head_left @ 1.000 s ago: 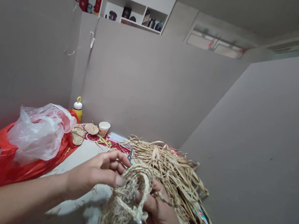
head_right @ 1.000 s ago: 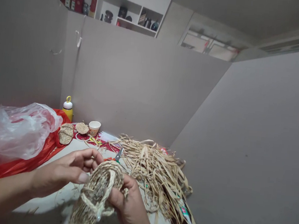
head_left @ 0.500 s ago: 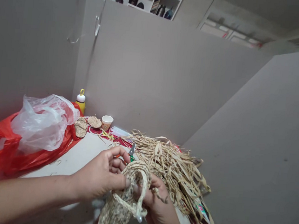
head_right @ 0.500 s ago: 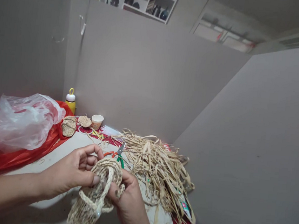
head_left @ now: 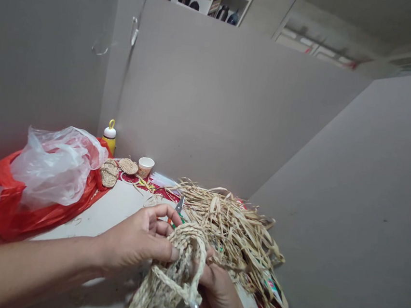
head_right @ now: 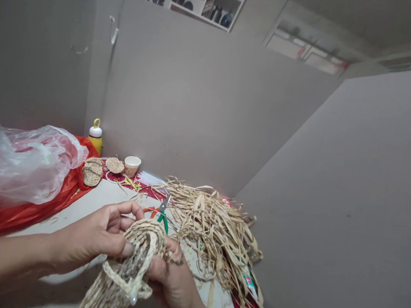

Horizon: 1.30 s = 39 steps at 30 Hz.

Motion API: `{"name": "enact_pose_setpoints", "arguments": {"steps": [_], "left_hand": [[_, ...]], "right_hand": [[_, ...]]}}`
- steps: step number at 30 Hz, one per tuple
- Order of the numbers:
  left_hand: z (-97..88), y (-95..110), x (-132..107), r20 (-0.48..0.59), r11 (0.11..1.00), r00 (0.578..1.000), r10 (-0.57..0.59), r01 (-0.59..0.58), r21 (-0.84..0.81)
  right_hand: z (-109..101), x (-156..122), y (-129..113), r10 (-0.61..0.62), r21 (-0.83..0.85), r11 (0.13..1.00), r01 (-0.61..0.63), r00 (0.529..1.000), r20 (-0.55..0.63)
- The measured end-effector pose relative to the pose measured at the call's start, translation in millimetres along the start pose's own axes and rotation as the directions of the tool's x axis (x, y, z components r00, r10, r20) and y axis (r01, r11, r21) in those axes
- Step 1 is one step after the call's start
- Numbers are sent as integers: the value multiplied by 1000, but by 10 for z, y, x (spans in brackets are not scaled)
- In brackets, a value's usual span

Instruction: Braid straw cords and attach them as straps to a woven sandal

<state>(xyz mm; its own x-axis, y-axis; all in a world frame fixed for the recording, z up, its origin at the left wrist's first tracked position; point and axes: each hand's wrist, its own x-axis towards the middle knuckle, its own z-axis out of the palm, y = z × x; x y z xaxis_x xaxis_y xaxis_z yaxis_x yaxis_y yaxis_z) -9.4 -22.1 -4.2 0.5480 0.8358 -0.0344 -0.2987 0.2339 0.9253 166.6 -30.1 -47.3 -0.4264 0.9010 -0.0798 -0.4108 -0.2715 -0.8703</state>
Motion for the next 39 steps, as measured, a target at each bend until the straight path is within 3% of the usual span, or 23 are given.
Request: {"name": "enact_pose_setpoints", "arguments": {"steps": [5, 10, 17, 26, 34, 39], "left_hand": [[-32, -10, 22, -13, 999, 1000, -16, 16, -32], [-37, 12, 29, 17, 1000, 1000, -25, 24, 10], [-43, -14, 37, 74, 997, 995, -61, 57, 57], [-171, -13, 131, 162, 988, 974, -156, 153, 31], [-208, 30, 134, 212, 980, 957, -197, 188, 64], [-244, 26, 150, 204, 979, 958, -203, 196, 53]], "right_hand": [[-59, 3, 34, -20, -29, 999, 18, 999, -46], [-92, 9, 43, -7, -76, 997, 7, 1000, 8], [19, 26, 45, -128, -111, 986, 126, 992, -10], [49, 60, 36, -38, 22, 999, 37, 998, 52], [45, 71, 47, 0, -7, 1000, 1, 997, 83], [-8, 48, 81, 1, -64, 998, 0, 1000, 12]]}}
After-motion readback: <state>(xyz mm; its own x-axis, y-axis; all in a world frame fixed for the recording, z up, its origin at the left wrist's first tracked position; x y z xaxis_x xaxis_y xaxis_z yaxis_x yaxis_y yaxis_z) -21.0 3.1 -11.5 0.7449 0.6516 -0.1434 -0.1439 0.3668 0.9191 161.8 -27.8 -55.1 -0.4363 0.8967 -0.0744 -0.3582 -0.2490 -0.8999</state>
